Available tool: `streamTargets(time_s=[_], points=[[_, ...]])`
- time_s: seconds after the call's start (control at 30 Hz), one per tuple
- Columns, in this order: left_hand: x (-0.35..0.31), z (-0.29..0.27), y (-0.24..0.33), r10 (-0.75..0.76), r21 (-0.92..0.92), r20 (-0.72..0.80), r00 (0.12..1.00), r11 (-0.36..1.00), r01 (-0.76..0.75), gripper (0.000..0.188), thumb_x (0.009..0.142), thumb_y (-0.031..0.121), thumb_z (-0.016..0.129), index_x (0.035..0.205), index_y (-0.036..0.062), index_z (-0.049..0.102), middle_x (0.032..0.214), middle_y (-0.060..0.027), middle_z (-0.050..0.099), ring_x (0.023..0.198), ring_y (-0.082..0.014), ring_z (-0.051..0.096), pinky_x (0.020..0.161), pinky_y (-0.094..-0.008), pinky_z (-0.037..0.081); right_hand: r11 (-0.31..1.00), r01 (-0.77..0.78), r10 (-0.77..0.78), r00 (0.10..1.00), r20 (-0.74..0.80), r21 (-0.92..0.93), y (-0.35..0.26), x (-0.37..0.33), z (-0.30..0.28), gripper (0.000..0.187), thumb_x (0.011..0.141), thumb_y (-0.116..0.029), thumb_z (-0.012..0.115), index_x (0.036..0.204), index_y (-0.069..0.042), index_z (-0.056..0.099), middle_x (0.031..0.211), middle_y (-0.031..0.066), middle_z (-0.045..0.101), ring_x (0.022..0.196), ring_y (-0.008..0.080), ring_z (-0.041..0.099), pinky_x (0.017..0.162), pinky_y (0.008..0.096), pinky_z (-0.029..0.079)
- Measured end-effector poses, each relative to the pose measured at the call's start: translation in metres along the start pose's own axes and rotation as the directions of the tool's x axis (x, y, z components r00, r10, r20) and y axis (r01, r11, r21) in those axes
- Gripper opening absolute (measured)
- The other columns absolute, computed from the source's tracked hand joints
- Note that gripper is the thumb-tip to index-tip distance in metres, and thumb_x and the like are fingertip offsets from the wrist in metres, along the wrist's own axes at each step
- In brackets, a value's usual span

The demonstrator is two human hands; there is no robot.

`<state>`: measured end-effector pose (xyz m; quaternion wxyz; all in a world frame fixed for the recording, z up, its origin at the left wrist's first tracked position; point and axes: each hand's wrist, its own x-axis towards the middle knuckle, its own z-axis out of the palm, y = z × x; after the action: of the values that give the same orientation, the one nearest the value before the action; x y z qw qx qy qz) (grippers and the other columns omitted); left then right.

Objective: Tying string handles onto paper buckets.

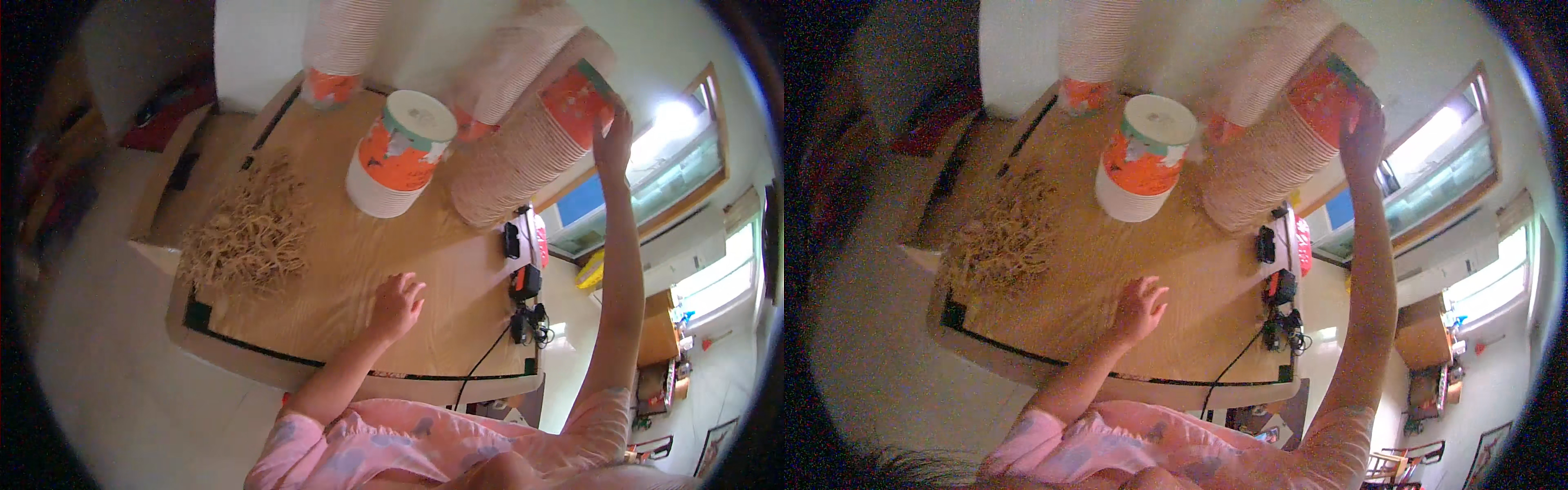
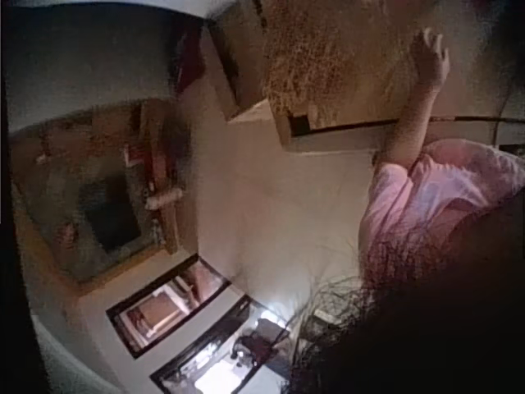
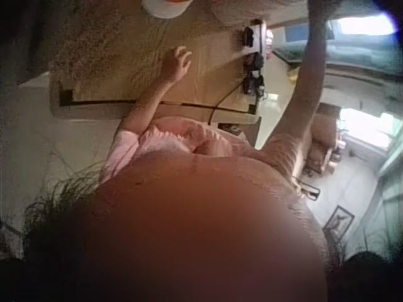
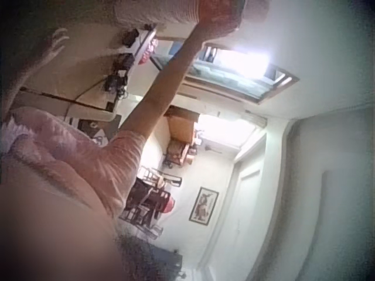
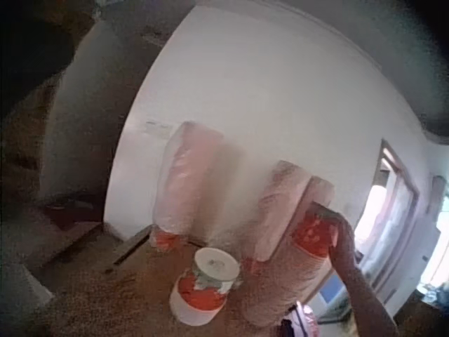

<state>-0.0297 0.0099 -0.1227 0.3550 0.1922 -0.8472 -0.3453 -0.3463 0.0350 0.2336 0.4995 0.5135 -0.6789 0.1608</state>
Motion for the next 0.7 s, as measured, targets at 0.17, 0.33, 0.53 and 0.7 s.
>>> streamTargets(time_s=[0.17, 0.33, 0.53, 0.7], points=[[0.013, -0.006, 0.008, -0.035, 0.121, 0.005, 0.999, 0.992, 0.035, 0.039, 0.068, 0.016, 0.070, 0.103, 0.0095, 0.057, 0.113, -0.0115, 0.048, 0.105, -0.0297, 0.046, 0.087, -0.0447, 0.038, 0.893, 0.152, -0.237, 0.959, 0.155, 0.424, -0.137, -0.056, 0.028, 0.036, 0.077, -0.013, 0.060, 0.112, -0.006, 0.053, 0.112, 0.0147, 0.054, 0.106, 0.0327, 0.048, 0.092, 0.0416, 0.037], [0.067, -0.013, 0.003, 0.077, 0.387, 0.005, 0.997, 0.919, -0.073, 0.031, 0.081, 0.015, 0.050, 0.109, 0.0026, 0.054, 0.130, -0.0157, 0.039, 0.122, -0.0310, 0.034, 0.098, -0.0461, 0.030, 0.857, 0.109, -0.197, 0.972, 0.125, 0.504, -0.208, -0.064, 0.054, 0.032, 0.074, -0.012, 0.062, 0.105, -0.007, 0.057, 0.106, 0.0125, 0.056, 0.101, 0.0315, 0.050, 0.089, 0.0426, 0.037], [0.106, -0.038, -0.029, 0.146, 0.500, 0.040, 0.988, 0.853, -0.147, 0.031, 0.084, 0.012, 0.045, 0.111, 0.0001, 0.052, 0.131, -0.0218, 0.036, 0.125, -0.0352, 0.032, 0.100, -0.0519, 0.028, 0.834, -0.010, -0.121, 0.972, 0.200, 0.551, -0.214, -0.076, 0.089, 0.024, 0.075, -0.012, 0.062, 0.098, -0.010, 0.061, 0.095, 0.0115, 0.056, 0.092, 0.0311, 0.050, 0.084, 0.0417, 0.038], [0.109, -0.038, -0.039, 0.107, 0.543, 0.133, 0.985, 0.824, -0.162, 0.033, 0.083, 0.011, 0.043, 0.114, 0.0004, 0.050, 0.134, -0.0218, 0.034, 0.126, -0.0339, 0.031, 0.101, -0.0528, 0.026, 0.772, -0.051, -0.057, 0.987, 0.150, 0.634, -0.217, -0.074, 0.091, 0.016, 0.074, -0.006, 0.060, 0.090, -0.008, 0.061, 0.088, 0.0099, 0.056, 0.087, 0.0292, 0.052, 0.076, 0.0397, 0.039]])
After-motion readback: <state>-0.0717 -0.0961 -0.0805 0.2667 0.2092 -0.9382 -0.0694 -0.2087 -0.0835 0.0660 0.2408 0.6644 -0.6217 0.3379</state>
